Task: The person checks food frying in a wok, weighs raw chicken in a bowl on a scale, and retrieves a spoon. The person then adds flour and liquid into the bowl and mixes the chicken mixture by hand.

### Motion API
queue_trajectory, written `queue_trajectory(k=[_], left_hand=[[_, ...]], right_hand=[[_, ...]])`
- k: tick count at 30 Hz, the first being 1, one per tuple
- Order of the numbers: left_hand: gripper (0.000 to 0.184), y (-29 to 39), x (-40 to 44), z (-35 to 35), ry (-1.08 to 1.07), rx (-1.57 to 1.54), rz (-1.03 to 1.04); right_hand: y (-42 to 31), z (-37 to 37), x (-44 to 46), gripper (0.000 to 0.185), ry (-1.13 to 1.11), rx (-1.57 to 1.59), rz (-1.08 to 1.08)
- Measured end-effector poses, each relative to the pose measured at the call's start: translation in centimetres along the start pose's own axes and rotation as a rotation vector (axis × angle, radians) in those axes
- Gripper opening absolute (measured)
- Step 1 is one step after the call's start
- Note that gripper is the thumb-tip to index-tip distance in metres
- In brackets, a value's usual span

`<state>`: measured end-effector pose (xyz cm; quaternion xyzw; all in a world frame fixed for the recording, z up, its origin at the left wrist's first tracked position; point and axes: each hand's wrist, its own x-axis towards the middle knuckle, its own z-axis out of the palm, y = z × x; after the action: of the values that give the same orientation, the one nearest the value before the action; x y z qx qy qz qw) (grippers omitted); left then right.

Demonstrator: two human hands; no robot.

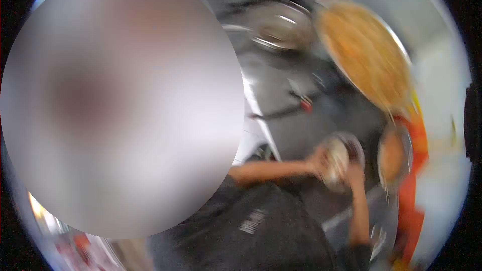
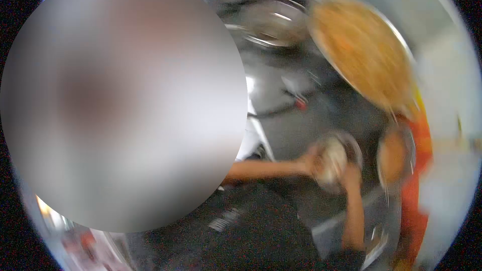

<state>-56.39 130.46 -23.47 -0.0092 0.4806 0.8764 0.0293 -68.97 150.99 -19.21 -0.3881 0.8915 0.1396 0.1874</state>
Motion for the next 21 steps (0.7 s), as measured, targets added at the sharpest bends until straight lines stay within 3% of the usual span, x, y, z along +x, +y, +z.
queue_trajectory(k=[1, 2, 3, 4, 6, 8, 9, 11, 12, 13, 14, 15, 16, 17, 18, 19, 20, 21], left_hand=[[0.111, -2.5, 0.7, -0.4, -0.004, 0.153, 0.269], [0.111, -5.7, 1.4, 0.0, 0.096, 0.231, 0.05], [0.108, -6.4, 1.6, 0.4, 0.051, 0.216, 0.155], [0.104, -7.7, 2.3, 0.7, 0.092, 0.403, 0.157], [0.102, -5.4, 2.0, 2.4, 0.218, 0.222, 0.09], [0.103, 5.6, -1.7, 2.8, 0.199, 0.186, -0.149], [0.103, 5.5, -1.6, 2.8, 0.198, 0.188, -0.137], [0.104, 4.5, -1.1, 2.8, 0.177, 0.423, -0.112], [0.104, 3.8, -0.8, 2.7, 0.146, 0.535, -0.099], [0.105, 2.9, -0.4, 2.5, 0.097, 0.631, -0.085], [0.105, 1.8, 0.0, 2.3, 0.023, 0.712, -0.074], [0.105, 1.0, 0.3, 2.1, -0.072, 0.769, -0.058], [0.106, -0.4, 0.7, 1.7, -0.188, 0.823, -0.031], [0.11, -3.7, 1.2, 1.3, -0.099, 0.418, -0.162], [0.115, 1.4, -0.4, 1.5, -0.029, 0.572, -0.164], [0.107, -3.5, 0.1, 0.5, 0.057, 0.591, 0.13], [0.095, 4.1, -0.9, 2.1, -0.028, -0.103, -0.332], [0.088, 5.4, -0.9, 2.8, 0.015, -0.011, -0.324]], right_hand=[[-3.8, -7.8, -1.5, 0.051, -0.134, 0.139, 0.042], [-1.4, -5.7, -1.4, 0.05, -0.094, 0.178, -0.186], [0.0, -4.0, -1.4, 0.046, -0.145, 0.142, -0.066], [2.4, -0.7, -0.7, 0.045, -0.064, 0.362, -0.169], [2.4, -1.5, 0.3, 0.042, -0.526, 0.266, 0.118], [0.1, -2.9, 1.4, 0.038, -0.679, 0.358, 0.362], [-0.5, -3.1, 1.3, 0.038, -0.669, 0.353, 0.363], [-1.9, -2.5, -0.4, 0.04, -0.52, 0.837, 0.339], [-4.7, -4.9, -1.6, 0.03, -0.364, 1.203, 0.281], [-5.3, -5.2, -1.5, 0.044, -0.356, 1.286, 0.283], [-4.5, -3.0, -0.5, 0.041, -0.418, 1.358, 0.386], [-4.4, -2.1, -1.0, 0.033, -0.301, 1.507, 0.346], [-5.2, 0.1, -0.4, 0.026, -0.162, 1.789, 0.542], [-7.2, -4.5, -2.1, 0.02, -0.115, 2.23, 0.314], [-5.0, -0.6, -0.9, 0.011, -0.219, 2.056, 0.598], [-3.3, 0.3, -1.0, 0.011, -0.301, 2.091, 0.445], [-3.9, -3.1, -1.3, 0.013, -0.233, 1.939, 0.542], [-4.3, -5.2, -1.2, 0.014, -0.14, 1.902, 0.73]])
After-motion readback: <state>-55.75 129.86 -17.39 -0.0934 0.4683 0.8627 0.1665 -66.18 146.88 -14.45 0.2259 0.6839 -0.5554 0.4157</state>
